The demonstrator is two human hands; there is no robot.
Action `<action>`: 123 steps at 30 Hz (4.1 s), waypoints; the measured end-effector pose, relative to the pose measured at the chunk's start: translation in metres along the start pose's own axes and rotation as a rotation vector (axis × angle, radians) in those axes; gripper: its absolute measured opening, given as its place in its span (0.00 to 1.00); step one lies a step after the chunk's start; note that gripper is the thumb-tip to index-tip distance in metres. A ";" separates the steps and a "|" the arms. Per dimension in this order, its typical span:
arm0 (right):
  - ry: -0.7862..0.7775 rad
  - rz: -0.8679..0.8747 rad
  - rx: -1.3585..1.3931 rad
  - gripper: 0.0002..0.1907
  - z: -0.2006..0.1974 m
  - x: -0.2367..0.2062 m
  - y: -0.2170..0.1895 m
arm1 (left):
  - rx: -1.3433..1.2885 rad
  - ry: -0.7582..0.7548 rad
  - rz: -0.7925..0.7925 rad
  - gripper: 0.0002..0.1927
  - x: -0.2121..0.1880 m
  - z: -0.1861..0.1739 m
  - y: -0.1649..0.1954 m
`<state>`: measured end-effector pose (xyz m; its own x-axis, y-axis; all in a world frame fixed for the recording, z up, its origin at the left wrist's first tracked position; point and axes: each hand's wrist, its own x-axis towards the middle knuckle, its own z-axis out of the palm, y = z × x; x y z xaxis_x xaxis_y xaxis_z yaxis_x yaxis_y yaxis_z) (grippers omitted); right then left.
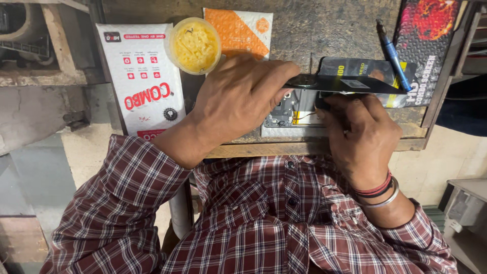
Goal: The person pries open the back cover of a smartphone by hand, works it loose around the edges, and sets the cover aside. They then use a small pry tool on the exposed internals, lift and reposition the battery, and press a component into place inside the phone body.
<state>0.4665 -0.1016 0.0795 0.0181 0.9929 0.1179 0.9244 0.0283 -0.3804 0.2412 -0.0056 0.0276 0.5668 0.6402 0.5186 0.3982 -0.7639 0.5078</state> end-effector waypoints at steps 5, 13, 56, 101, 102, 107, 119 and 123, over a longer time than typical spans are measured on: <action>0.010 -0.010 -0.010 0.10 0.006 -0.004 0.003 | 0.006 0.012 0.036 0.12 -0.006 -0.001 -0.001; -0.024 -0.022 -0.035 0.09 0.012 0.007 0.006 | 0.125 0.013 0.129 0.12 -0.012 -0.001 0.001; -0.302 0.419 1.077 0.20 0.012 0.005 0.000 | 0.009 -0.173 0.103 0.15 -0.001 -0.012 0.009; -0.213 0.189 0.779 0.20 0.018 0.005 -0.008 | 0.069 -0.124 -0.092 0.19 -0.011 -0.018 0.017; -0.216 0.189 0.773 0.21 0.018 0.004 -0.007 | 0.054 -0.117 -0.105 0.18 -0.012 -0.016 0.016; -0.207 0.195 0.810 0.21 0.020 0.004 -0.005 | -0.013 -0.077 -0.180 0.14 -0.017 -0.009 0.014; -0.208 0.257 0.797 0.20 0.014 0.003 -0.003 | 0.256 -0.251 0.041 0.20 -0.026 -0.031 0.020; -0.206 0.281 0.886 0.19 0.011 0.001 0.001 | 0.230 -0.277 0.055 0.26 -0.026 -0.032 0.020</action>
<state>0.4633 -0.0993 0.0687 0.0501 0.9752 -0.2158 0.2702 -0.2212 -0.9370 0.2106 -0.0348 0.0461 0.7533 0.5753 0.3186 0.4957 -0.8151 0.2999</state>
